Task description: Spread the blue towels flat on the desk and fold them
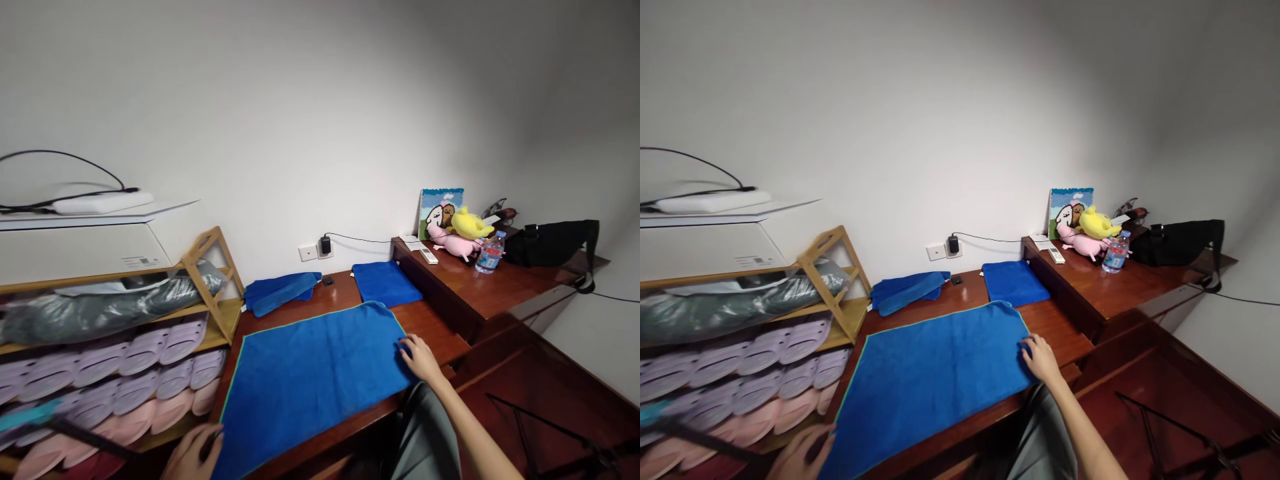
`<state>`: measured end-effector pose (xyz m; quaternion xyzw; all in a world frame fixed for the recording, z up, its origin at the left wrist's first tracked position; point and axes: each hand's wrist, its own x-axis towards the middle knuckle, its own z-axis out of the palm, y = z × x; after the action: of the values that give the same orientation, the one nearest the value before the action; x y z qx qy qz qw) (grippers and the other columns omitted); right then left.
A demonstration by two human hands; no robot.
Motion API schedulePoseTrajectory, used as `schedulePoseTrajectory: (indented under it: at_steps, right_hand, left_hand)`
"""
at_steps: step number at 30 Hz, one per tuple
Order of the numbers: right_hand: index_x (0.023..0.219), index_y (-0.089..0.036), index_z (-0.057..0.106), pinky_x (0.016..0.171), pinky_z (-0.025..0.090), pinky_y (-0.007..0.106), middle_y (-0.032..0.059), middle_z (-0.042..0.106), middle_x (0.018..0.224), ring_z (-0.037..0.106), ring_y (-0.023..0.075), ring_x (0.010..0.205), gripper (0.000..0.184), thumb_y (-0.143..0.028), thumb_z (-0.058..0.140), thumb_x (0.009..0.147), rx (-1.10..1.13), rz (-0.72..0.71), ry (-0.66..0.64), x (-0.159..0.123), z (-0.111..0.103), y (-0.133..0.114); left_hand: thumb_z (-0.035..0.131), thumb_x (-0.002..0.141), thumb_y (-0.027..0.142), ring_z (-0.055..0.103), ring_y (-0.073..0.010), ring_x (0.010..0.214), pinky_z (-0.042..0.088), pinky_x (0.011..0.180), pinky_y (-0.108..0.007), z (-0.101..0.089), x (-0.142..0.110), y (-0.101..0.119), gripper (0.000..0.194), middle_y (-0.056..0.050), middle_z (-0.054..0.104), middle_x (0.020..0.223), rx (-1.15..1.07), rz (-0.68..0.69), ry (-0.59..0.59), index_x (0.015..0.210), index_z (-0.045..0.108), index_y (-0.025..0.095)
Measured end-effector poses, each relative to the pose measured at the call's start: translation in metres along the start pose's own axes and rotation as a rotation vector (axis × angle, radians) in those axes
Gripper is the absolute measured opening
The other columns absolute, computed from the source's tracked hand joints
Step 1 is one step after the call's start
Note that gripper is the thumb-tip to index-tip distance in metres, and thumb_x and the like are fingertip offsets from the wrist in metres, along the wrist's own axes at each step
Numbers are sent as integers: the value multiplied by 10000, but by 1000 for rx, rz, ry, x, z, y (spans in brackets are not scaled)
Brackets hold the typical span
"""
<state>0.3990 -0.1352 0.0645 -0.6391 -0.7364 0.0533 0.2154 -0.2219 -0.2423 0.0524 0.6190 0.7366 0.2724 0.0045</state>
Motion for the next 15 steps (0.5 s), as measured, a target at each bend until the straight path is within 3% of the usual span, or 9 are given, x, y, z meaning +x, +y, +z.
schedulePoseTrajectory:
  at_steps: [3,6,8,10,13,15]
  right_hand:
    - [1530,-230,596,1267,346,409,107,500,1646,452,268,1517,536,-433,413,1069,-10,9,-53,47,8,-29]
    - [1628,-205,484,1322,241,442,88,387,1729,308,279,1611,616,-482,391,1085,-50,75,-212,67,25,-41]
    - [1652,-216,446,1338,191,474,72,356,1744,259,293,1631,639,-517,367,1094,-67,69,-264,60,37,-37]
    - [1663,-240,427,1344,164,486,54,343,1750,236,288,1639,651,-554,342,1098,-71,28,-232,43,47,-27]
    - [1626,-293,490,1322,231,484,39,415,1717,318,280,1607,637,-603,335,1092,-65,-4,-163,22,49,-11]
    - [1586,-301,545,1288,302,469,51,477,1677,414,279,1551,618,-603,335,1089,-57,14,-120,23,42,-8]
  left_hand:
    - [432,901,587,697,-285,1270,547,1122,-426,21,53,32,537,-99,772,1317,-51,125,-30,1158,764,252]
    - [361,939,571,575,-307,1446,463,1211,-481,48,81,45,675,-142,626,1559,48,117,-78,1409,662,189]
    - [320,944,557,505,-325,1513,414,1245,-526,63,79,34,737,-159,556,1626,133,112,-152,1497,596,156]
    - [289,954,536,449,-328,1555,372,1265,-558,75,66,13,740,-142,527,1652,191,144,-203,1531,568,166]
    - [303,963,530,441,-336,1557,349,1269,-586,83,42,-16,689,-100,565,1629,223,196,-199,1515,597,240]
    - [348,955,553,488,-355,1517,348,1264,-601,81,38,-23,660,-98,631,1564,235,199,-163,1480,632,270]
